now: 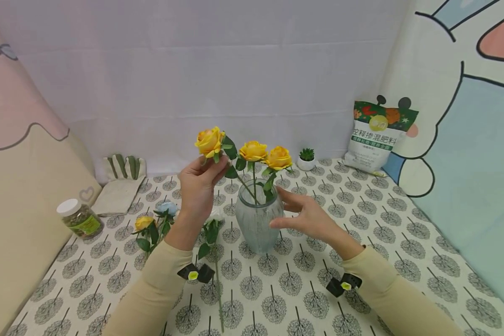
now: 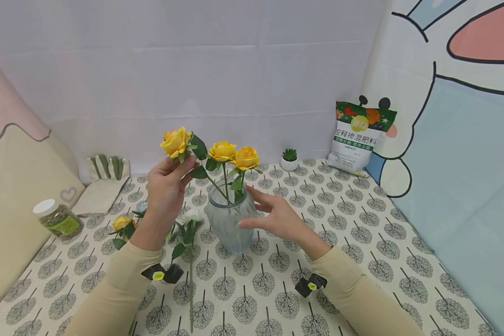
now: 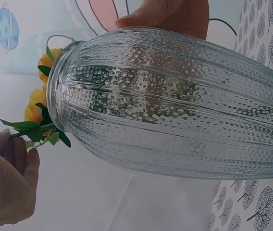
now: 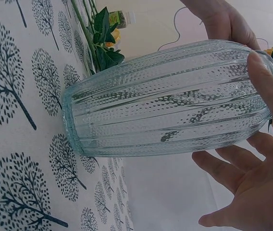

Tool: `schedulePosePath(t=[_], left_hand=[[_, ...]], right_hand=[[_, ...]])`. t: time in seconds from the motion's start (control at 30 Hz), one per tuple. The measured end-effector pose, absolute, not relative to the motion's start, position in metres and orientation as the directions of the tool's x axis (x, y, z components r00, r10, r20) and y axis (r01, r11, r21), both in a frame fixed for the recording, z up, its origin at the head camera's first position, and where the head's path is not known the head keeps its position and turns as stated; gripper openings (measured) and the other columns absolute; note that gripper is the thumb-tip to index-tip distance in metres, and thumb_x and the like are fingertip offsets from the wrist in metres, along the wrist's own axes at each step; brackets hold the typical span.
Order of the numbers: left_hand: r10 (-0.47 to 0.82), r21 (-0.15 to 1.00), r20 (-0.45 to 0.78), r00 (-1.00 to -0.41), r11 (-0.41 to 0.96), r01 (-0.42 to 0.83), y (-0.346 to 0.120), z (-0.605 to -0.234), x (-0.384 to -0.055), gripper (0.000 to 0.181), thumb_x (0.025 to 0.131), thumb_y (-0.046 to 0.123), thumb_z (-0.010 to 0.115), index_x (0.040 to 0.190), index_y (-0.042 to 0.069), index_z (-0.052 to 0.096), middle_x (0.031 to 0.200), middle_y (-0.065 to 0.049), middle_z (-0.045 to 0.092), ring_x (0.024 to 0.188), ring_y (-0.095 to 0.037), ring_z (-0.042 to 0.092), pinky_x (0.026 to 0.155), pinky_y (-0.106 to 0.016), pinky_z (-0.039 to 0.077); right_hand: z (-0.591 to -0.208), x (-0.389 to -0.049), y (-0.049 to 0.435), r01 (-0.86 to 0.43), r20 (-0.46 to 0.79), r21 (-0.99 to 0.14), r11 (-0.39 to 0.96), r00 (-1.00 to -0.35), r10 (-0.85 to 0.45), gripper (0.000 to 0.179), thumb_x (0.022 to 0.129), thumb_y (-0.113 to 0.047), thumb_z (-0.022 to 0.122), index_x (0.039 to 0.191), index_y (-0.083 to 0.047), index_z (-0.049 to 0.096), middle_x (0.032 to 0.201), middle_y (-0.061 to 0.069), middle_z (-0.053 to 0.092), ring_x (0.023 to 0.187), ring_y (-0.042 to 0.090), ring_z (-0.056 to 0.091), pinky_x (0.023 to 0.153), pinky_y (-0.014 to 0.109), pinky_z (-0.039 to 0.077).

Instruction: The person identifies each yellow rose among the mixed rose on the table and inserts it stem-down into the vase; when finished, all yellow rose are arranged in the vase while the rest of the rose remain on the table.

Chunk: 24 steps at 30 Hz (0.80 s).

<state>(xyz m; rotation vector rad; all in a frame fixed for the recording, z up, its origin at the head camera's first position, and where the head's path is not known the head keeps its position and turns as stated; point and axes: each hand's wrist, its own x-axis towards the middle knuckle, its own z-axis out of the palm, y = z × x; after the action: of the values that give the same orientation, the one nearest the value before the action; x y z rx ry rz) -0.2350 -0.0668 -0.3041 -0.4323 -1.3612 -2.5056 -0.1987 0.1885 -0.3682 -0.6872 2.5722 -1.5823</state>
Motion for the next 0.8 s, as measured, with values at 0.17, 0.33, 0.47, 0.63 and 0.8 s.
schedulePosePath(t=[0.17,0.33,0.47,0.63,0.8], left_hand=[[-0.049,0.795,0.355,-0.934,-0.51,0.329,-0.0653,-0.3066,-0.233,0.031,0.089,-0.013,0.067,0.103,0.013,0.079,0.098,-0.004,0.074,0.09,-0.017,0.072,0.095,-0.041,0.054],[-0.038,0.814,0.353,-0.935,-0.48,0.327,-0.0649,-0.3089,-0.2316,0.031,0.09,-0.012,0.067,0.109,0.01,0.077,0.101,-0.006,0.074,0.093,-0.02,0.072,0.096,-0.041,0.054],[-0.021,0.823,0.354,-0.935,-0.469,0.322,-0.065,-0.3102,-0.2313,0.032,0.091,-0.011,0.067,0.115,0.007,0.075,0.102,-0.004,0.074,0.095,-0.02,0.071,0.096,-0.041,0.054],[0.001,0.826,0.357,-0.934,-0.468,0.315,-0.0644,-0.3109,-0.2322,0.033,0.092,-0.011,0.065,0.12,0.005,0.073,0.102,-0.003,0.073,0.097,-0.019,0.071,0.097,-0.041,0.053],[0.033,0.846,0.334,-0.942,-0.452,0.284,-0.0633,-0.3109,-0.2334,0.03,0.093,-0.01,0.064,0.117,0.006,0.073,0.105,-0.003,0.073,0.096,-0.019,0.071,0.098,-0.04,0.053]], right_hand=[[-0.3676,-0.1985,0.1877,-0.349,0.192,-0.858,0.376,-0.899,-0.394,0.094,0.08,-0.038,0.085,0.157,-0.02,0.033,0.158,0.003,0.035,0.129,0.037,0.053,0.102,0.062,0.042],[-0.3674,-0.1981,0.1876,-0.346,0.191,-0.861,0.373,-0.899,-0.394,0.095,0.08,-0.038,0.085,0.157,-0.02,0.033,0.158,0.003,0.034,0.13,0.037,0.053,0.103,0.062,0.042],[-0.3669,-0.1985,0.1876,-0.35,0.194,-0.862,0.368,-0.897,-0.398,0.095,0.08,-0.038,0.085,0.157,-0.019,0.032,0.158,0.003,0.034,0.13,0.038,0.053,0.103,0.06,0.042],[-0.3668,-0.1991,0.188,-0.349,0.195,-0.864,0.363,-0.896,-0.398,0.096,0.08,-0.037,0.085,0.157,-0.016,0.032,0.159,0.004,0.034,0.13,0.038,0.052,0.104,0.061,0.041],[-0.3678,-0.2,0.1882,-0.349,0.197,-0.864,0.362,-0.897,-0.395,0.095,0.08,-0.037,0.085,0.156,-0.015,0.034,0.158,0.004,0.034,0.129,0.038,0.053,0.104,0.061,0.041]])
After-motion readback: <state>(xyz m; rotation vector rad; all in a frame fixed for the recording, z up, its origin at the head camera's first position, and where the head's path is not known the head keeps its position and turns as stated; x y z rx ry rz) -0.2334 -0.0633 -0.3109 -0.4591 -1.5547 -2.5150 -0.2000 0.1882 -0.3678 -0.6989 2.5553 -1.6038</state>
